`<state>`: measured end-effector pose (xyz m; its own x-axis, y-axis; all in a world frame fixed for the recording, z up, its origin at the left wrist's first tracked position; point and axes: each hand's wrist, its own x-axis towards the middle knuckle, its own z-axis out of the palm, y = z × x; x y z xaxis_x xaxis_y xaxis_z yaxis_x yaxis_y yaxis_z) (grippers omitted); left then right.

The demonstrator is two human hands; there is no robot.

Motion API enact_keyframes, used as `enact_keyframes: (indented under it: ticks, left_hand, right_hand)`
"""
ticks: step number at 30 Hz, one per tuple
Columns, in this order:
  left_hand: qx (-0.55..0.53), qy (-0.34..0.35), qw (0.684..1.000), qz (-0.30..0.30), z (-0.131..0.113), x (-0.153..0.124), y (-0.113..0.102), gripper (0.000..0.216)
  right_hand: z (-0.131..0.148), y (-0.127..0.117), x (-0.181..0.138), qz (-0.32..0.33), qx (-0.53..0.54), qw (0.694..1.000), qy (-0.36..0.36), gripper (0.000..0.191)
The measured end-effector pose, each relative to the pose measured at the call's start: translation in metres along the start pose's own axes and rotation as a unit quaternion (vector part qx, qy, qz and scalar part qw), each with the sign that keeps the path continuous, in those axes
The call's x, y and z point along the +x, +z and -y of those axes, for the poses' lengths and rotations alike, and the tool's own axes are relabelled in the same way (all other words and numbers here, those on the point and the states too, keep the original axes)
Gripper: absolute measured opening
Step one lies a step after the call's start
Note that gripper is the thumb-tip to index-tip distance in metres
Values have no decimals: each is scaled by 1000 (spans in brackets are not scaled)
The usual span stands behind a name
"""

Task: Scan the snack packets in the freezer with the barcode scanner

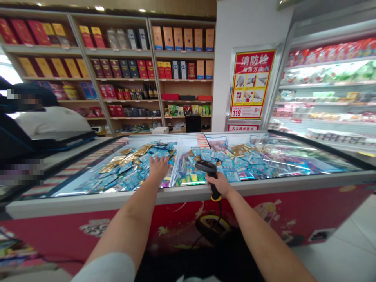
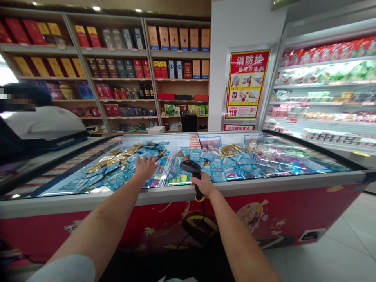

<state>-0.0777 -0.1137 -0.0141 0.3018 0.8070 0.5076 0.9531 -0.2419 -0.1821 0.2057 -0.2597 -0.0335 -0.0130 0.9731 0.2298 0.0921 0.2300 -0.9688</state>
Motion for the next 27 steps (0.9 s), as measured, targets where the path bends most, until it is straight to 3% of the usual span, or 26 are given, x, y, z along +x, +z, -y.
enact_keyframes:
  ticks: [10,15,17,22,24,27]
  left_hand:
    - [8,2,1000,-24,-2,-3,-1,43]
    - [6,-1,1000,-25,-24,3,-15,43]
    - [-25,-4,1000,-7,-41,11,-23,43]
    - [-111,-30,988,101,-81,31,-28,45]
    - [-96,-10,987,125,-87,31,-21,43]
    - [-55,20,992,110,-85,24,-10,41]
  right_hand:
    - [-3,0,1,-4,-5,1000,2,21]
    - [-1,0,1,0,-10,1000,7,20]
    - [-1,0,1,0,-7,1000,7,20]
    - [0,0,0,-5,-9,1000,-5,20]
    - [1,1,-1,-10,-5,1000,-3,20]
    - [1,2,-2,-19,8,1000,7,20]
